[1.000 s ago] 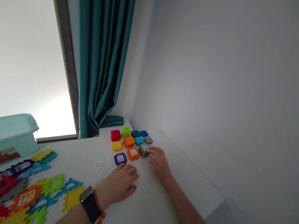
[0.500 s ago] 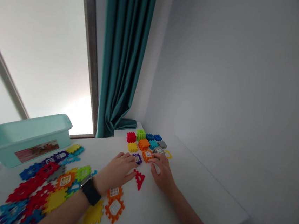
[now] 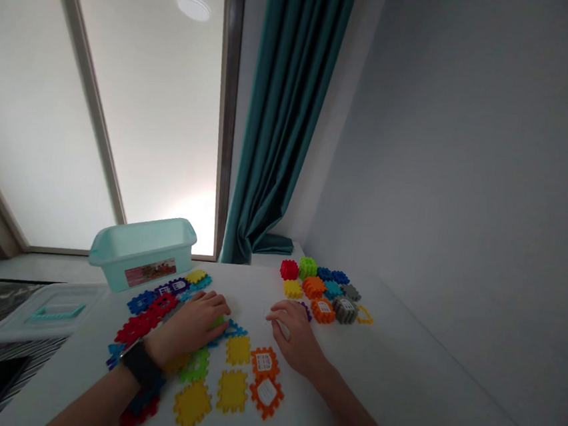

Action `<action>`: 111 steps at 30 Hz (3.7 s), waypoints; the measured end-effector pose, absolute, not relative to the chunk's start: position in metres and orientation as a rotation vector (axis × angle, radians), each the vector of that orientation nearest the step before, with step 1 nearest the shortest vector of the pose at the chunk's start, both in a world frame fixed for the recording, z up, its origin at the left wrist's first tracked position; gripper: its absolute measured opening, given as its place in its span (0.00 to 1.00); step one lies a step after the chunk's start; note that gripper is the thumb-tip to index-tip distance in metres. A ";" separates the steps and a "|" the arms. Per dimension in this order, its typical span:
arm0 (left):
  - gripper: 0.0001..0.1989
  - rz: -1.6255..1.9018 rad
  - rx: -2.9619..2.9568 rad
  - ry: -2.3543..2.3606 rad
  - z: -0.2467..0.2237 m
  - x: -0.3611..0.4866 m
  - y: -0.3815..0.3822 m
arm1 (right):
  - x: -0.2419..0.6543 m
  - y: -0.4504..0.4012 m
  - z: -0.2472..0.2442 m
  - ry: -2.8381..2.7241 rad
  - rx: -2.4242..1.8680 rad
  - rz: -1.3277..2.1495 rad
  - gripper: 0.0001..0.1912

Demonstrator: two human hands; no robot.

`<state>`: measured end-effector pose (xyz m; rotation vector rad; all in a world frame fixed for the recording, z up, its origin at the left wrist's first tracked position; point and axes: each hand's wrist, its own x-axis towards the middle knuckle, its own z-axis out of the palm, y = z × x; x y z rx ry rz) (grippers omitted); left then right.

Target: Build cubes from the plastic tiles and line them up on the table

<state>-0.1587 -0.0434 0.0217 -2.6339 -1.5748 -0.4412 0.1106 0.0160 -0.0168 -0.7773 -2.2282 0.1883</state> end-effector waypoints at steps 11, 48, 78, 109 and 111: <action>0.06 -0.590 -2.588 -1.754 0.011 -0.196 -0.068 | 0.044 -0.002 0.002 -2.554 -0.844 0.430 0.08; 0.19 -0.722 -2.337 -1.794 0.003 -0.179 -0.070 | 0.058 -0.011 -0.020 -2.445 -0.776 0.528 0.14; 0.32 -0.936 -2.493 -1.548 0.004 -0.165 -0.079 | 0.061 -0.016 -0.005 -2.317 -0.565 0.300 0.12; 0.26 -1.225 -2.341 -1.531 -0.012 -0.164 -0.072 | 0.058 -0.021 -0.008 -2.279 -0.506 0.198 0.12; 0.25 -1.233 -2.354 -1.538 -0.012 -0.165 -0.073 | 0.058 -0.021 -0.007 -2.288 -0.503 0.192 0.12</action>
